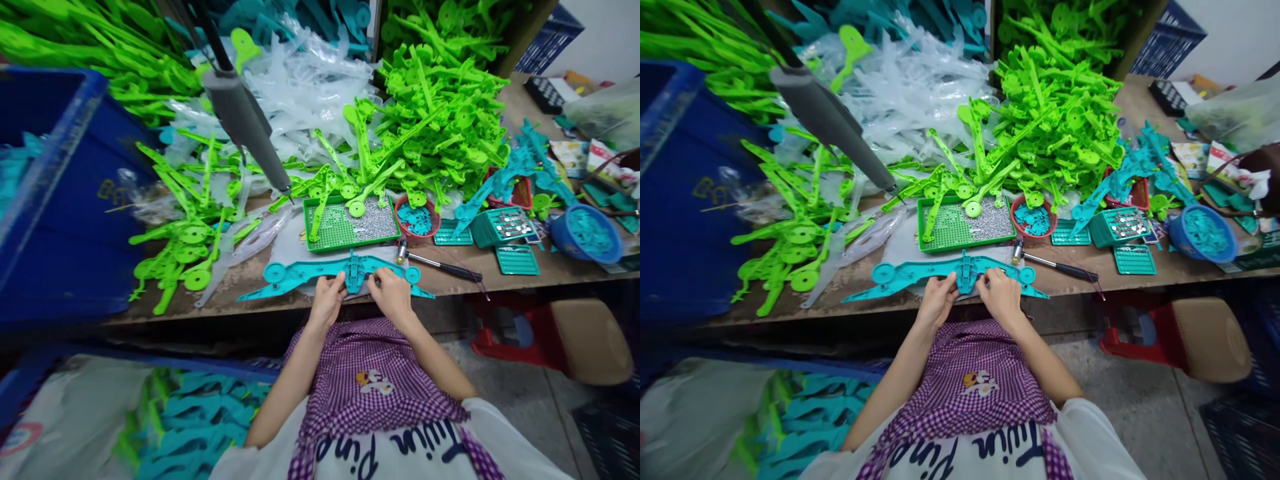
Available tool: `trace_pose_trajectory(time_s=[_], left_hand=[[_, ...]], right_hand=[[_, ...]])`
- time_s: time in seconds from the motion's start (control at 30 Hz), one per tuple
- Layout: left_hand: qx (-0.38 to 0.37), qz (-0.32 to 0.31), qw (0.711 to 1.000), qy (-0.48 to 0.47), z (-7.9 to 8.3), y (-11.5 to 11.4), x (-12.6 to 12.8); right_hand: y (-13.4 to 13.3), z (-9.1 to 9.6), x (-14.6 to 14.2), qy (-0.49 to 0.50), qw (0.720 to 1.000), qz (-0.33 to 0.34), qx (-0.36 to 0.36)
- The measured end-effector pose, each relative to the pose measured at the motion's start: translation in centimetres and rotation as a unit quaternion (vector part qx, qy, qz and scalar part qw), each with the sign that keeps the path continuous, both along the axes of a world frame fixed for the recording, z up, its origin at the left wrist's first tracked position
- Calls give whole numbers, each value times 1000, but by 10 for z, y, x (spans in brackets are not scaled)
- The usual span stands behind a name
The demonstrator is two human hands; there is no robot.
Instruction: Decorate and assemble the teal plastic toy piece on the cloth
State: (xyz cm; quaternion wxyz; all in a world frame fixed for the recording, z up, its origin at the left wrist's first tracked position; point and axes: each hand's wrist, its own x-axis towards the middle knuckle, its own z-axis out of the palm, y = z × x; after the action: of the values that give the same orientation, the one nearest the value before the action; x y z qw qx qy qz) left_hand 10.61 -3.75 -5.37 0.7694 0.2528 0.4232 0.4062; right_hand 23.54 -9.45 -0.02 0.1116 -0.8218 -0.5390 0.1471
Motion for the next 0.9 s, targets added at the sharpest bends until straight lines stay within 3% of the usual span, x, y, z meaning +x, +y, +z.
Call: trace_pose_trajectory(time_s=[0.23, 0.47, 0.63, 0.8, 0.9], left_hand=[[-4, 0, 1000, -4, 0, 1, 0], [7, -18, 999, -26, 6, 4, 0], [2, -25, 999, -21, 7, 5, -2], [5, -11, 1000, -29, 5, 4, -1], [0, 1, 999, -37, 4, 5, -2]], right_hand=[[9, 13, 1, 4, 997, -6, -81], [33, 34, 2, -15, 983, 98, -156], [28, 27, 5, 4, 984, 113, -134], [9, 14, 5, 14, 993, 99, -62], [7, 8, 5, -7, 991, 128, -41]])
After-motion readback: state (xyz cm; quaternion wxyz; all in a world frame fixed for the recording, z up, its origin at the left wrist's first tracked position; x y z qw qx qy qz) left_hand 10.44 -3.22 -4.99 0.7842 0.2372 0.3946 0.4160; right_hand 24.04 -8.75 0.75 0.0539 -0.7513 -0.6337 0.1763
